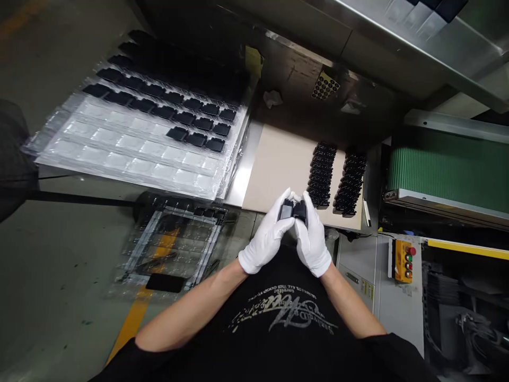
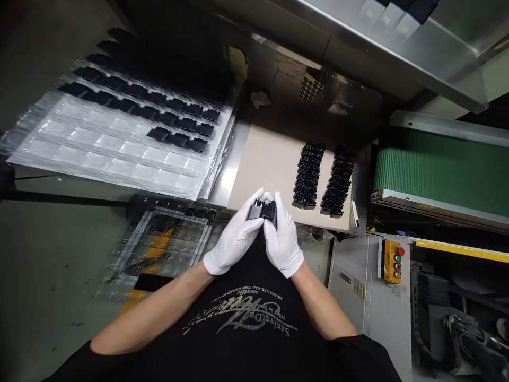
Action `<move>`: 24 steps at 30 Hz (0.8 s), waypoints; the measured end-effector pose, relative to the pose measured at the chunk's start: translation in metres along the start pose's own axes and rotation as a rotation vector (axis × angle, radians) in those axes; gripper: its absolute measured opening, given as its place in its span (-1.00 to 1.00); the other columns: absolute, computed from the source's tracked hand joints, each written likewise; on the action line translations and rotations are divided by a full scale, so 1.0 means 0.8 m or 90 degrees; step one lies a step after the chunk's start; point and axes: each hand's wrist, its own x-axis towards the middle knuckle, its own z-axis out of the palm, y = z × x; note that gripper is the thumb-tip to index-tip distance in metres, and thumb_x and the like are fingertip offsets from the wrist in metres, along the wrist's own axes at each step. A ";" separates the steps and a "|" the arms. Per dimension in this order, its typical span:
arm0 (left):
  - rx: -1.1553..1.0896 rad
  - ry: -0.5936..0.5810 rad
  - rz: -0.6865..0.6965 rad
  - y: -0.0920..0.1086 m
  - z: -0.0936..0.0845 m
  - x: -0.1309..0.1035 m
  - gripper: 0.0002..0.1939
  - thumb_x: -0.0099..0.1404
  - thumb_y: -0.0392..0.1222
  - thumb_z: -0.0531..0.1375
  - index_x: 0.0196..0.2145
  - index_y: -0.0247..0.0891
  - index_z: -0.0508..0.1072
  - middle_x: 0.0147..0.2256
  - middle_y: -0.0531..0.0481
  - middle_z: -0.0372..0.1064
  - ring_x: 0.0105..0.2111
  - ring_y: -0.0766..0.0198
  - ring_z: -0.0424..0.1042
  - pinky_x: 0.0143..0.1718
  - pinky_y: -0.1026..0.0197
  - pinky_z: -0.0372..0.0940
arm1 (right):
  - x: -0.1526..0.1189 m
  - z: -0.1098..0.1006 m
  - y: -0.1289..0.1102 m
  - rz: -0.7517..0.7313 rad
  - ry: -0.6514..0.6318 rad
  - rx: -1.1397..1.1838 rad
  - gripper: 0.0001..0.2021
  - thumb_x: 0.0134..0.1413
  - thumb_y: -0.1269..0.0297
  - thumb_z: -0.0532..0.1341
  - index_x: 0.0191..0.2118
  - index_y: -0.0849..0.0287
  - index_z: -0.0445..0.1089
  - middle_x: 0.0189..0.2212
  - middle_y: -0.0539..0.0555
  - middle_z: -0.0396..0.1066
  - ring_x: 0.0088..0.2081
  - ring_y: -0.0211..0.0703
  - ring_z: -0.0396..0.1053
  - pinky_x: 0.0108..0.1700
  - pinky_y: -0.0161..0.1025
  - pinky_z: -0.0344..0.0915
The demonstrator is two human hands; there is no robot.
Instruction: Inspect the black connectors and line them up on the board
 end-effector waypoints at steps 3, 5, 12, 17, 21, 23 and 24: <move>0.072 -0.025 0.010 0.020 -0.018 -0.004 -0.33 0.49 0.03 0.27 0.47 -0.15 0.35 0.43 -0.16 0.31 0.46 -0.06 0.27 0.51 -0.04 0.19 | -0.003 0.002 -0.010 0.003 0.014 0.020 -0.38 0.45 0.10 0.21 0.52 0.04 0.24 0.38 0.20 0.41 0.39 0.12 0.39 0.49 0.15 0.31; 0.150 -0.017 0.037 0.036 -0.030 -0.008 -0.37 0.47 0.03 0.28 0.41 -0.19 0.43 0.37 -0.19 0.40 0.39 -0.09 0.38 0.48 -0.09 0.24 | -0.004 -0.005 -0.020 0.008 0.034 0.042 -0.46 0.38 0.15 0.28 0.41 0.00 0.39 0.29 0.16 0.50 0.32 0.11 0.47 0.45 0.14 0.37; 0.145 0.036 0.120 0.052 -0.049 -0.018 -0.28 0.15 -0.23 0.49 0.28 -0.23 0.53 0.16 -0.17 0.59 0.16 -0.07 0.59 0.27 -0.04 0.48 | 0.007 -0.021 -0.053 0.001 0.054 0.124 -0.39 0.05 0.38 0.38 0.27 0.06 0.46 0.12 0.15 0.60 0.13 0.09 0.59 0.25 0.06 0.56; 0.099 0.039 0.129 0.038 -0.051 -0.023 -0.15 0.17 -0.13 0.56 0.35 -0.26 0.42 0.07 -0.23 0.61 0.12 -0.07 0.61 0.19 -0.04 0.53 | 0.005 -0.009 -0.052 -0.026 0.071 0.131 -0.42 0.09 0.32 0.40 0.26 0.08 0.43 0.08 0.15 0.59 0.09 0.08 0.61 0.19 0.07 0.59; 0.063 0.047 0.129 0.042 -0.054 -0.023 -0.15 0.17 -0.07 0.57 0.34 -0.22 0.39 0.03 -0.23 0.62 0.11 -0.09 0.62 0.15 -0.06 0.55 | 0.007 -0.013 -0.061 -0.069 0.079 0.080 -0.42 0.06 0.37 0.41 0.24 0.06 0.43 0.05 0.14 0.59 0.05 0.06 0.61 0.16 0.06 0.60; 0.031 0.048 0.110 0.048 -0.052 -0.022 -0.25 0.21 -0.09 0.51 0.30 -0.19 0.40 -0.01 -0.19 0.63 0.08 -0.07 0.64 0.13 -0.06 0.56 | 0.012 -0.015 -0.070 -0.092 0.083 0.043 -0.45 0.04 0.43 0.38 0.19 0.04 0.43 0.04 0.14 0.58 0.05 0.05 0.61 0.17 0.07 0.59; 0.016 0.045 0.098 0.051 -0.051 -0.021 -0.32 0.23 -0.13 0.47 0.26 -0.18 0.42 -0.04 -0.16 0.64 0.05 -0.03 0.65 0.11 -0.05 0.57 | 0.015 -0.015 -0.075 -0.103 0.076 0.025 -0.48 0.05 0.46 0.36 0.16 0.03 0.42 0.03 0.13 0.58 0.04 0.04 0.61 0.16 0.06 0.59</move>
